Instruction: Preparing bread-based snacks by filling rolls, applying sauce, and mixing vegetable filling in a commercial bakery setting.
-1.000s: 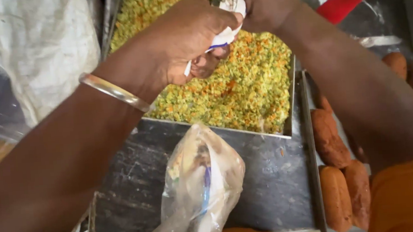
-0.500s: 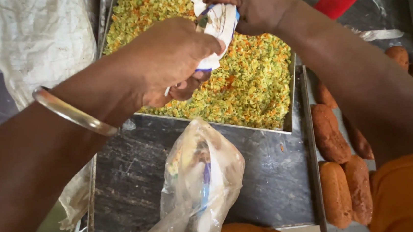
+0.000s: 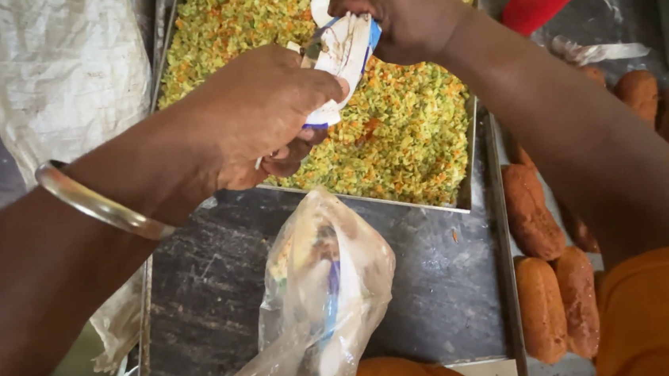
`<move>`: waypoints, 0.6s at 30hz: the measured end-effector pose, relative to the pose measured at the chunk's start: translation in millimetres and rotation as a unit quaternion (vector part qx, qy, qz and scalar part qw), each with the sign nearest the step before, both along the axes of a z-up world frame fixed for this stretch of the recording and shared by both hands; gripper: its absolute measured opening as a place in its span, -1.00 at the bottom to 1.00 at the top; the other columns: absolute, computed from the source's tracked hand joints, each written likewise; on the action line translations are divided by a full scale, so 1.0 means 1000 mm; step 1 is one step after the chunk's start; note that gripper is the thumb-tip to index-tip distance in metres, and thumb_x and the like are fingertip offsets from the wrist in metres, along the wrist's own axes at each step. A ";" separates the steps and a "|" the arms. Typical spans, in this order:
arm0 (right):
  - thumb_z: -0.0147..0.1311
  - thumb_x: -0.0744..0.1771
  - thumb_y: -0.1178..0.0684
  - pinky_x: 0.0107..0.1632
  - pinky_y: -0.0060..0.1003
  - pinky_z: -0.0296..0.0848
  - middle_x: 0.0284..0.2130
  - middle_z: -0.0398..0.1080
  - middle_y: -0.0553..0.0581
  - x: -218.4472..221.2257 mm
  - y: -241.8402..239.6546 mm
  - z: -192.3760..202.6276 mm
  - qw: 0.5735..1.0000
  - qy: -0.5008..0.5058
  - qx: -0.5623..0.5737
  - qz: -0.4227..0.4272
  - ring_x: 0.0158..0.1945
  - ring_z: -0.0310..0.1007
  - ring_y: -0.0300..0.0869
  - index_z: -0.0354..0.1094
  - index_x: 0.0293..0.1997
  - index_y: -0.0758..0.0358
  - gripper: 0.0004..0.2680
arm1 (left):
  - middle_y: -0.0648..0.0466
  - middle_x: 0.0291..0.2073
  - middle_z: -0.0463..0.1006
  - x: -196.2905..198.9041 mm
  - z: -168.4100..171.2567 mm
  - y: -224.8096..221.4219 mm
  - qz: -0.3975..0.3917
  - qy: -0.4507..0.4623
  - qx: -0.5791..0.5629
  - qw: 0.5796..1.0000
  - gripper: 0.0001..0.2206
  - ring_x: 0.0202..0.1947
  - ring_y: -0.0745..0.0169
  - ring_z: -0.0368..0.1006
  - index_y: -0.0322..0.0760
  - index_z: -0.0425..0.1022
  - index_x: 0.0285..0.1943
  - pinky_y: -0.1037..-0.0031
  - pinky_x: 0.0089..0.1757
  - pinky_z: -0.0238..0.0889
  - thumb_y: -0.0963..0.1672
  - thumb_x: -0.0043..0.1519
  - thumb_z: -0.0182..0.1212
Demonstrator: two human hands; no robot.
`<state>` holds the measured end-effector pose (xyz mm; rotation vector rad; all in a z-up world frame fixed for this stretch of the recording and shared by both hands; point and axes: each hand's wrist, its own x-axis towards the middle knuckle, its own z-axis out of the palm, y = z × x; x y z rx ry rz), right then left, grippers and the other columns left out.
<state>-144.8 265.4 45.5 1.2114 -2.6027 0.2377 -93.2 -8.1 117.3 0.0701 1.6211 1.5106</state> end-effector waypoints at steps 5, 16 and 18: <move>0.34 0.23 0.08 -0.06 -0.09 0.50 -0.02 0.52 0.07 0.005 -0.007 -0.004 0.998 0.055 0.014 -0.021 -0.01 0.55 0.03 0.41 -0.19 0.11 -0.81 | 0.11 -0.69 0.29 -0.004 0.006 0.000 0.017 -0.022 -0.027 0.999 -0.84 -0.83 0.45 0.06 -0.34 0.49 -0.24 0.51 -0.73 -0.14 -0.11 0.21 0.16; 0.35 0.24 0.03 -0.37 -0.09 0.48 -0.35 0.50 0.19 -0.001 0.022 -0.011 0.977 0.094 0.097 -0.164 -0.38 0.52 0.03 0.52 0.02 0.13 -0.73 | 0.14 -0.72 0.29 -0.014 -0.001 -0.002 0.002 -0.016 0.098 0.995 -0.81 -0.86 0.52 0.02 -0.34 0.45 -0.31 0.60 -0.77 -0.16 -0.12 0.30 0.07; 0.38 0.24 0.01 -0.35 -0.06 0.48 -0.36 0.49 0.19 0.003 0.022 -0.010 0.979 0.090 0.089 -0.163 -0.36 0.53 0.05 0.51 -0.03 0.13 -0.75 | 0.14 -0.73 0.28 -0.013 -0.001 -0.002 -0.002 -0.018 0.096 0.995 -0.81 -0.86 0.51 0.02 -0.33 0.44 -0.32 0.59 -0.77 -0.16 -0.11 0.30 0.08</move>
